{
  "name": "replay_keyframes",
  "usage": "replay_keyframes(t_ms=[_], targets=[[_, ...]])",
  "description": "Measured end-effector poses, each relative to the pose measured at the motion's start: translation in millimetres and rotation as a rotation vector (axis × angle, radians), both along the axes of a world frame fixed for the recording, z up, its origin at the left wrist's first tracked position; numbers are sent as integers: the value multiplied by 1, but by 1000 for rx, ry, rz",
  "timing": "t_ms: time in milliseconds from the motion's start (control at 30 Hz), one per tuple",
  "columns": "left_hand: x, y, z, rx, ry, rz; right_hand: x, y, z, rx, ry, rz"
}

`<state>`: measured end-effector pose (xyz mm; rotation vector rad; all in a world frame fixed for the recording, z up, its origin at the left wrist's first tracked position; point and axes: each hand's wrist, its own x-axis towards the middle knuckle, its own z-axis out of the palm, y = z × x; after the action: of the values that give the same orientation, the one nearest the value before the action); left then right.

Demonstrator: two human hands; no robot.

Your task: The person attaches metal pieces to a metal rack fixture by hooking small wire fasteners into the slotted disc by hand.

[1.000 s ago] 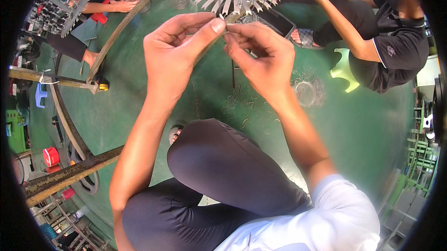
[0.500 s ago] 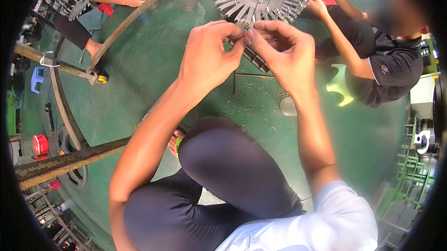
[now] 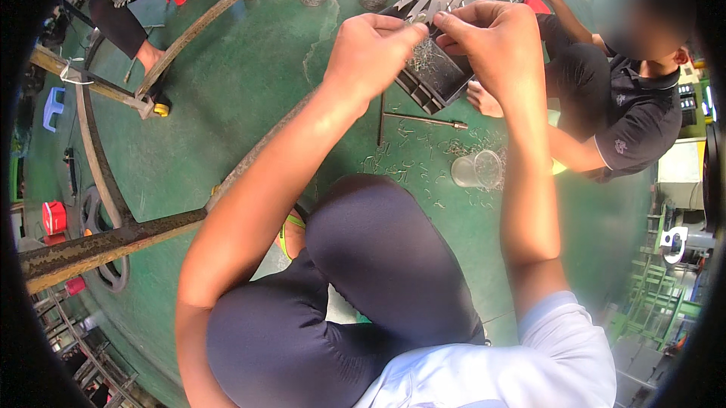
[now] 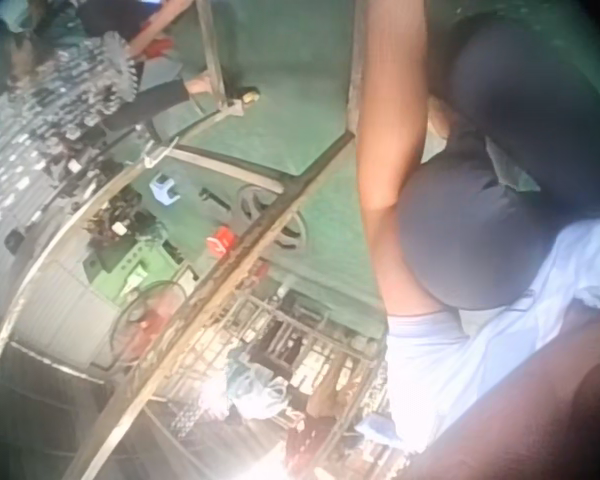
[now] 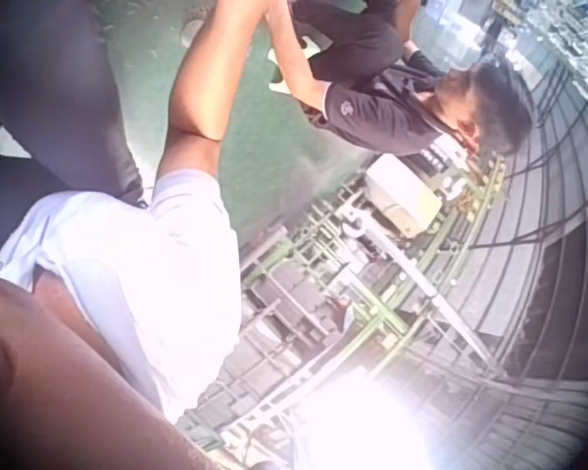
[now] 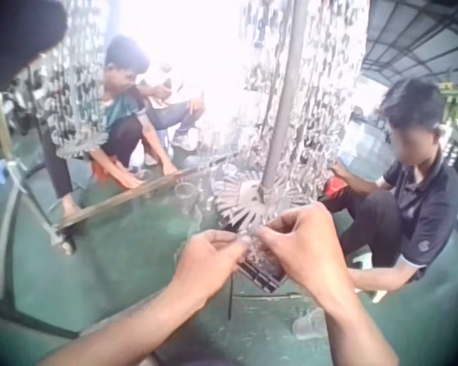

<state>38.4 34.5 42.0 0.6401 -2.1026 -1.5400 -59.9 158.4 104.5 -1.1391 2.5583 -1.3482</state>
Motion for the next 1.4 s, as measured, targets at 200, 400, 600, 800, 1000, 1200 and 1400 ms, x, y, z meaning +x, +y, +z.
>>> replay_keyframes(t_ms=[200,400,600,800,1000,1200,1400], targets=[[-24,-12,-5,1001,351,-234,-14,-5,1,-27,60,-12],[-30,-9,-14,1099,330,-128,-12,-7,-7,51,54,-60],[-27,-2,-17,1089,356,-117,-4,-1,-7,46,31,-71],[-26,2,-19,1099,369,-126,0,4,-10,36,19,-104],[-28,4,-18,1089,362,-119,-5,8,-20,-99,-2,-80],[-25,1,-22,1072,403,-116,7,4,-10,-41,9,-64],[-24,4,-20,1065,392,-99,4,3,-15,-91,-15,-96]])
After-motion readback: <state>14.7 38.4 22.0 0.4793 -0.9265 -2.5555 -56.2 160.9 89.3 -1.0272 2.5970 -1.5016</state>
